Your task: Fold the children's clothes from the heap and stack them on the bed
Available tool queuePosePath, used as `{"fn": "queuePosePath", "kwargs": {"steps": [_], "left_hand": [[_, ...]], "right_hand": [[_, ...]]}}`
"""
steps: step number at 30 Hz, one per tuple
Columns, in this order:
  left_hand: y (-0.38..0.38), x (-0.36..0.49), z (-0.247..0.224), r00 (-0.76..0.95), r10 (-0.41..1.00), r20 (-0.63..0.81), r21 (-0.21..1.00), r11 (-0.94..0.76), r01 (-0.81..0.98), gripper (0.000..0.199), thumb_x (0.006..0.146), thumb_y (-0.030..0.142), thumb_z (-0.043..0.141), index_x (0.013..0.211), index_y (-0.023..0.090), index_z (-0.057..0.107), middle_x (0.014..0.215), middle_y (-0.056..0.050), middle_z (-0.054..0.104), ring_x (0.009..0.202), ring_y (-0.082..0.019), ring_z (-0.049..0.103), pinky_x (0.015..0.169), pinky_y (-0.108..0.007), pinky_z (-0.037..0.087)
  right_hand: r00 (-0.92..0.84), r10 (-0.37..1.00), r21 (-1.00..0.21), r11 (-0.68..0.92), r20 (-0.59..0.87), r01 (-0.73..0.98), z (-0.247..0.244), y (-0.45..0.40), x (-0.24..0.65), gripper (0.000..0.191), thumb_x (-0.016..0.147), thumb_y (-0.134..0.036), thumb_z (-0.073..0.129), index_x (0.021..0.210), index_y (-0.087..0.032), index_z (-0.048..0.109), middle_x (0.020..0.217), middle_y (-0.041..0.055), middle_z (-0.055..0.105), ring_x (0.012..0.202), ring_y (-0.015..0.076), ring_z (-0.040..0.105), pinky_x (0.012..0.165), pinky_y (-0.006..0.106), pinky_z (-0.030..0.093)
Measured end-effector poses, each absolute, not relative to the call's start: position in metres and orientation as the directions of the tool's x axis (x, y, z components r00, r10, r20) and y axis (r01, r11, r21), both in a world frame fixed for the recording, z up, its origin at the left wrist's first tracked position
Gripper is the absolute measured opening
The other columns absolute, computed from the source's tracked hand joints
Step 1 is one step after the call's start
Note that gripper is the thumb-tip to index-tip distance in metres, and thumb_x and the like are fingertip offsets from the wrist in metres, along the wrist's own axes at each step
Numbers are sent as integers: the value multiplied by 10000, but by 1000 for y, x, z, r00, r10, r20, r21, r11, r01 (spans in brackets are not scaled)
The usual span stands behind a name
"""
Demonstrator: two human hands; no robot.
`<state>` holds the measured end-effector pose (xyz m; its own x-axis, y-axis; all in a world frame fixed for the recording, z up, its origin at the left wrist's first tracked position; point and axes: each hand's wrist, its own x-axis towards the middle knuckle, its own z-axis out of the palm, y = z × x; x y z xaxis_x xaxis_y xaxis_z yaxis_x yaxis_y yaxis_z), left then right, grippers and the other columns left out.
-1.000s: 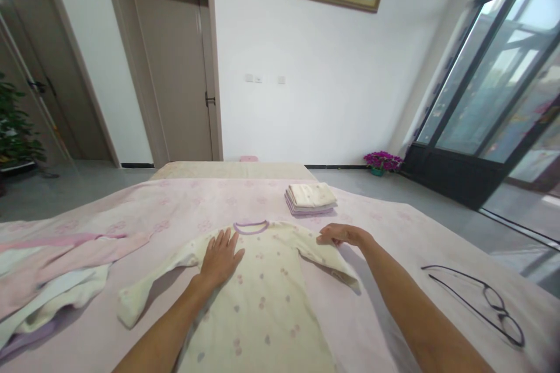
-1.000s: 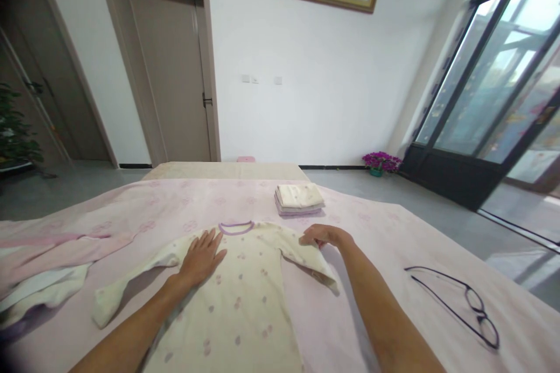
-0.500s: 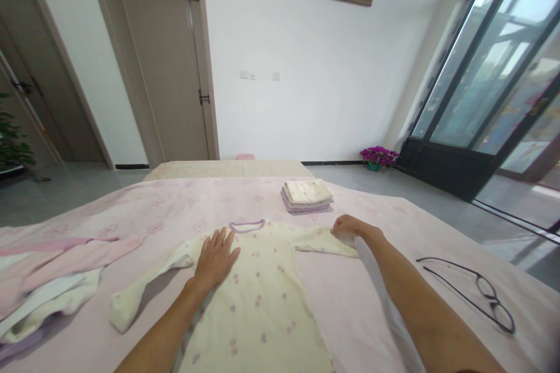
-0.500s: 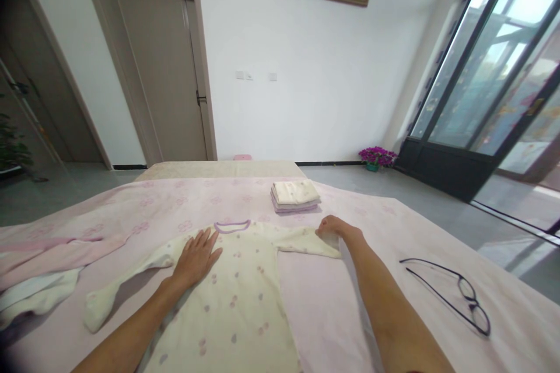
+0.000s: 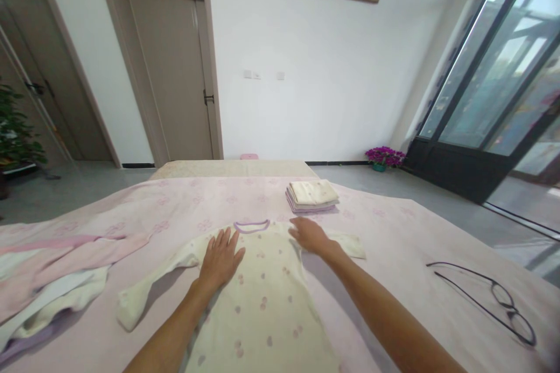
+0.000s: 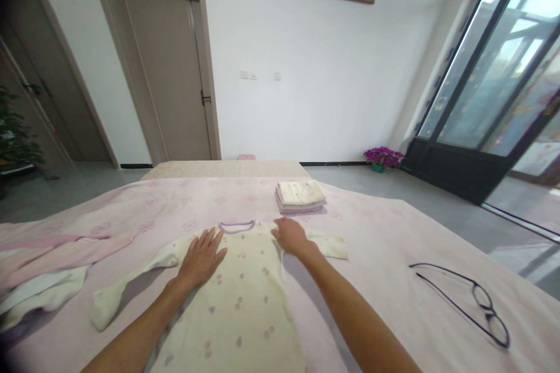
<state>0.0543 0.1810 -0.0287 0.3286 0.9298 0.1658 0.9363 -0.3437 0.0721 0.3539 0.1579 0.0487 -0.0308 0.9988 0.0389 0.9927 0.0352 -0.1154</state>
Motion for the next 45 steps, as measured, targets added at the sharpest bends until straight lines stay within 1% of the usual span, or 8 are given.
{"fn": "queuePosePath", "kwargs": {"steps": [4,8,13,24,30,34,40,45], "left_hand": [[181,54,-27,327,930,167,69,-342,937,632,969,528,313,1509,202,346,1589,-120,280,1474,-308,210,1174,-510,143],[181,54,-27,336,926,170,59,-350,935,625,971,526,313,1504,201,356,1590,-122,277,1473,-309,215,1172,-516,147],[182,54,-29,329,928,175,47,-342,939,633,971,524,318,1508,192,351,1587,-129,283,1468,-322,223,1168,-518,159],[181,53,-33,343,919,193,19,-353,935,623,978,509,320,1503,175,355,1581,-151,293,1461,-329,237,1164,-516,149],[182,53,-35,345,917,202,1,-352,936,610,981,500,319,1499,180,361,1579,-139,302,1462,-313,240,1164,-512,150],[182,53,-34,342,919,198,2,-349,937,612,976,503,326,1499,188,360,1577,-135,308,1461,-310,243,1161,-508,160],[180,53,-32,343,917,204,3,-351,936,602,980,497,324,1492,184,374,1575,-135,313,1453,-307,261,1157,-502,181],[179,53,-29,347,914,211,-8,-354,935,595,980,489,334,1483,177,394,1564,-141,335,1444,-314,281,1151,-500,201]], "right_hand": [[-337,940,-152,340,52,928,12,164,292,637,982,-498,335,1477,-98,380,1542,175,351,1431,302,297,1150,449,242],[-252,966,-186,259,62,948,-8,180,286,678,1005,-506,241,1526,-74,272,1595,175,195,1482,310,151,1190,489,117],[-285,957,-186,291,61,938,-6,191,310,570,1017,-423,280,1508,-138,330,1581,166,251,1472,298,200,1165,508,203],[107,987,-2,-107,124,994,-27,127,424,637,999,-443,261,1537,-100,254,1604,154,187,1488,283,134,1186,499,110],[602,775,-49,-605,192,794,-18,99,497,679,974,-512,307,1443,-34,414,1494,247,385,1385,358,342,1088,491,286],[637,753,-101,-629,166,771,-3,87,501,543,941,-499,385,1230,-110,631,1249,218,594,1167,354,525,941,452,405],[635,747,-122,-624,199,772,9,88,481,431,931,-451,403,1129,-185,679,1138,162,633,1077,317,557,882,424,420],[699,697,-198,-671,158,714,9,85,491,504,952,-494,324,1045,-163,692,1101,177,657,1061,316,585,874,425,429]]}}
